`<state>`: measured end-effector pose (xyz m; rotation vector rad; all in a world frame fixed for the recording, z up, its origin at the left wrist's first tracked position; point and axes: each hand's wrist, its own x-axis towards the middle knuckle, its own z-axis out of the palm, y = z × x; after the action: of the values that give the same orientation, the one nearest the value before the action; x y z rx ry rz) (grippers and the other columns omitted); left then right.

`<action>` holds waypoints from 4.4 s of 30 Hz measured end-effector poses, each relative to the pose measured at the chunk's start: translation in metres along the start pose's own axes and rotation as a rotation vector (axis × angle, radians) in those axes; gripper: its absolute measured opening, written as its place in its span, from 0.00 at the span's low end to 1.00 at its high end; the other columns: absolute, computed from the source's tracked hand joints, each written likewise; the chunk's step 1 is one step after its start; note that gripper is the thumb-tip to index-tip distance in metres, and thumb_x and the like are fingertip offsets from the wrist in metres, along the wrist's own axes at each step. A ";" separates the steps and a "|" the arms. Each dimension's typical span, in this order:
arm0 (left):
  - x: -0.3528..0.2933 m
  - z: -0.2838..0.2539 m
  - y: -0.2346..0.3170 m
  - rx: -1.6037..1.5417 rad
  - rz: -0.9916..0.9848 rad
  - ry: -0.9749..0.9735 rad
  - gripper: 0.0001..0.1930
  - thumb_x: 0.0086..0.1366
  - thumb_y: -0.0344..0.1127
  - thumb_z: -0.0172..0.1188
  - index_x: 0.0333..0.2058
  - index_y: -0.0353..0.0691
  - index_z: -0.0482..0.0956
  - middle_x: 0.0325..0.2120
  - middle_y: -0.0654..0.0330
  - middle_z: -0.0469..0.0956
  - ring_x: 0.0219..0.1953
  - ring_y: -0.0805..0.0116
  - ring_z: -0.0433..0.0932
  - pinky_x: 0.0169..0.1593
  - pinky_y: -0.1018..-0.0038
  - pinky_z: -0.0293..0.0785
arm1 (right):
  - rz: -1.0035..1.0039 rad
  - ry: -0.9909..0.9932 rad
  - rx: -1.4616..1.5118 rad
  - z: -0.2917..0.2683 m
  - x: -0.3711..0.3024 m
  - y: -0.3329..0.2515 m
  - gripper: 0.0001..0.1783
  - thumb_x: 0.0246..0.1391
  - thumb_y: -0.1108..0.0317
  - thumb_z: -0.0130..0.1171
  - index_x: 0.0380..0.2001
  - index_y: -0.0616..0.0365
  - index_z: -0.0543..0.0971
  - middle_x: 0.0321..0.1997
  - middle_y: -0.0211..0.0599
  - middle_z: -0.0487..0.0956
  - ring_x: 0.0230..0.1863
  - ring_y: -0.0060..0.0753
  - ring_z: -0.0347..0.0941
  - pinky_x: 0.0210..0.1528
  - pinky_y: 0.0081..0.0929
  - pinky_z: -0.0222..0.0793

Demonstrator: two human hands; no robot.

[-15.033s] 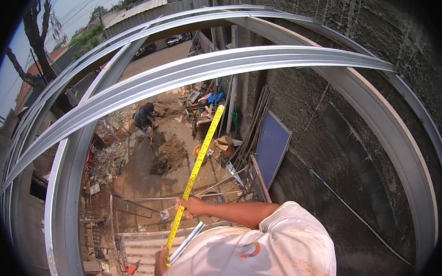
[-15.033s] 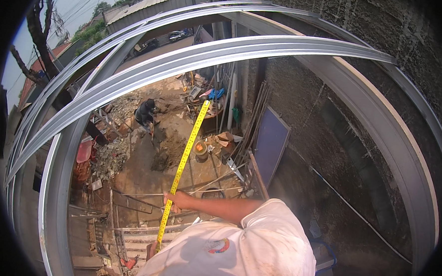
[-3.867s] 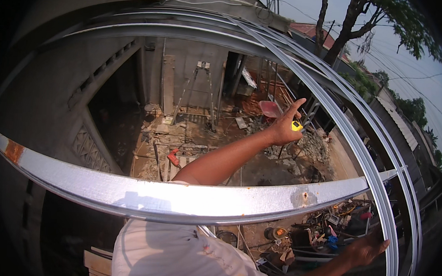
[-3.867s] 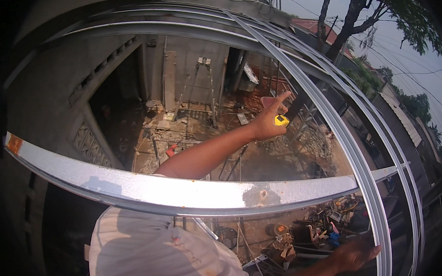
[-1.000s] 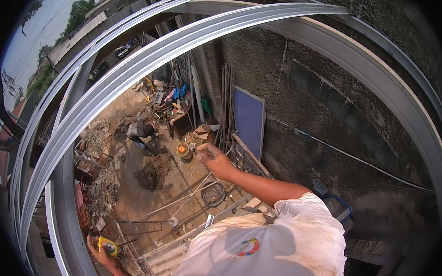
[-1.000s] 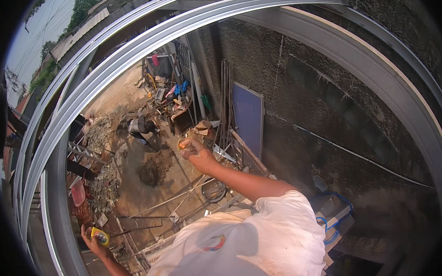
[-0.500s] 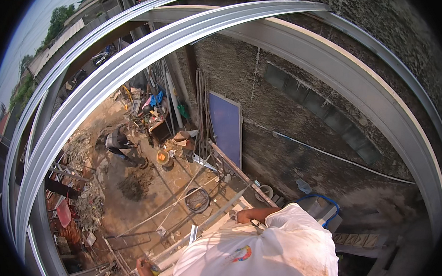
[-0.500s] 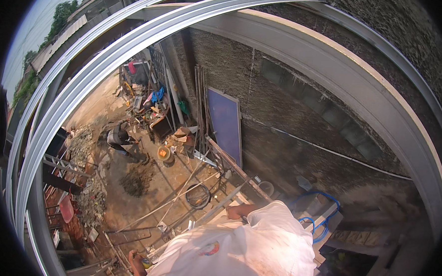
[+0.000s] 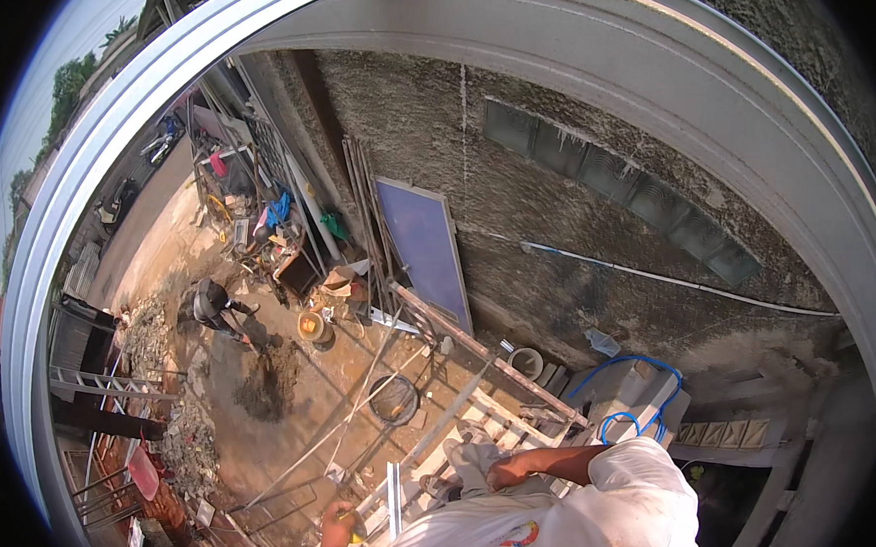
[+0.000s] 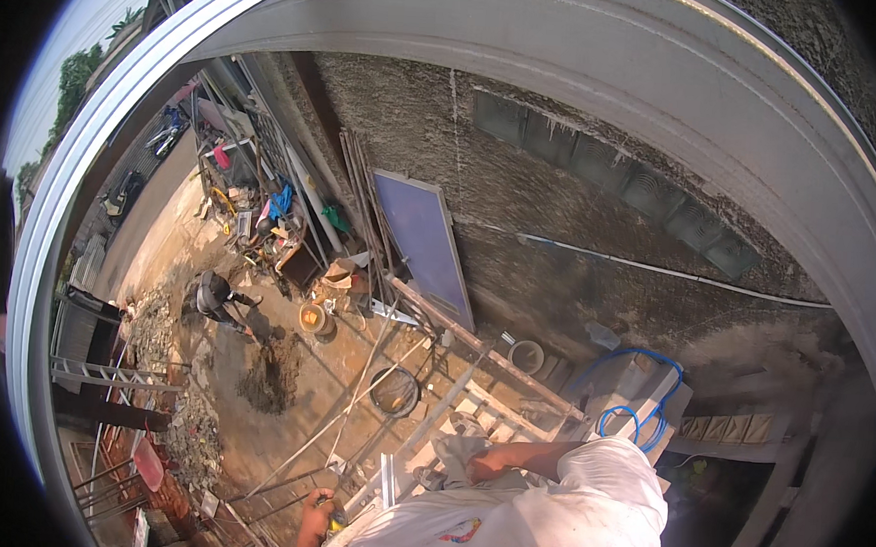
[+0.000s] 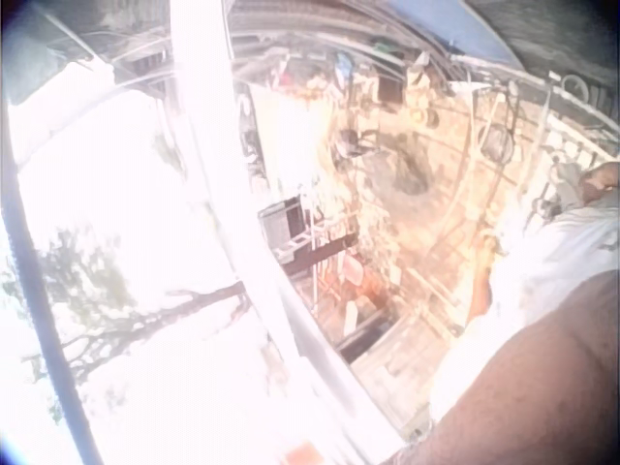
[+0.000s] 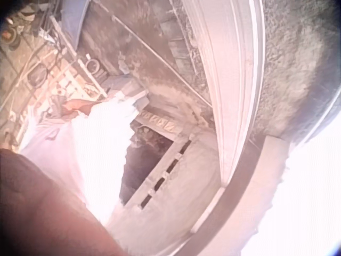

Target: The person measures and fits curved metal frame sections onto a roof structure using a tape measure and metal shears. They repeatedly measure spans, cut pieces to length, and place them into position on the curved frame.

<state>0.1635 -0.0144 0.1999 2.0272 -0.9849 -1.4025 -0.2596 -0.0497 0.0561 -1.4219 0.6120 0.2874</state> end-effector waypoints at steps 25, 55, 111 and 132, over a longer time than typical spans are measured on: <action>0.125 0.064 -0.217 0.299 -0.257 -0.302 0.15 0.52 0.34 0.60 0.39 0.36 0.75 0.37 0.51 0.72 0.39 0.60 0.74 0.43 0.67 0.71 | 0.440 0.634 -0.142 0.039 0.031 0.018 0.20 0.52 0.61 0.57 0.47 0.57 0.74 0.49 0.48 0.76 0.50 0.49 0.73 0.52 0.41 0.68; 0.160 0.299 -0.540 0.038 -1.072 0.564 0.46 0.46 0.45 0.75 0.58 0.36 0.55 0.54 0.36 0.55 0.56 0.35 0.60 0.57 0.52 0.65 | 1.015 0.327 0.471 -0.060 0.002 0.107 0.29 0.61 0.44 0.47 0.54 0.58 0.69 0.44 0.36 0.74 0.47 0.30 0.70 0.51 0.31 0.66; 0.064 0.138 -0.198 0.230 -0.117 0.035 0.28 0.56 0.41 0.65 0.55 0.44 0.68 0.55 0.39 0.60 0.57 0.41 0.65 0.59 0.57 0.66 | 0.743 0.374 0.542 0.139 -0.094 0.073 0.12 0.52 0.66 0.52 0.38 0.60 0.77 0.37 0.46 0.79 0.41 0.47 0.75 0.43 0.39 0.70; 0.021 0.081 -0.195 0.465 -0.313 -0.197 0.29 0.58 0.41 0.65 0.57 0.43 0.66 0.51 0.48 0.67 0.44 0.56 0.76 0.48 0.64 0.75 | 0.658 0.524 0.718 0.114 0.027 0.074 0.14 0.54 0.66 0.51 0.41 0.61 0.76 0.40 0.45 0.78 0.42 0.45 0.75 0.45 0.37 0.70</action>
<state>0.1482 0.0924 0.0170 2.5034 -1.2057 -1.6820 -0.2517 0.0680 -0.0168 -0.5543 1.4513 0.1720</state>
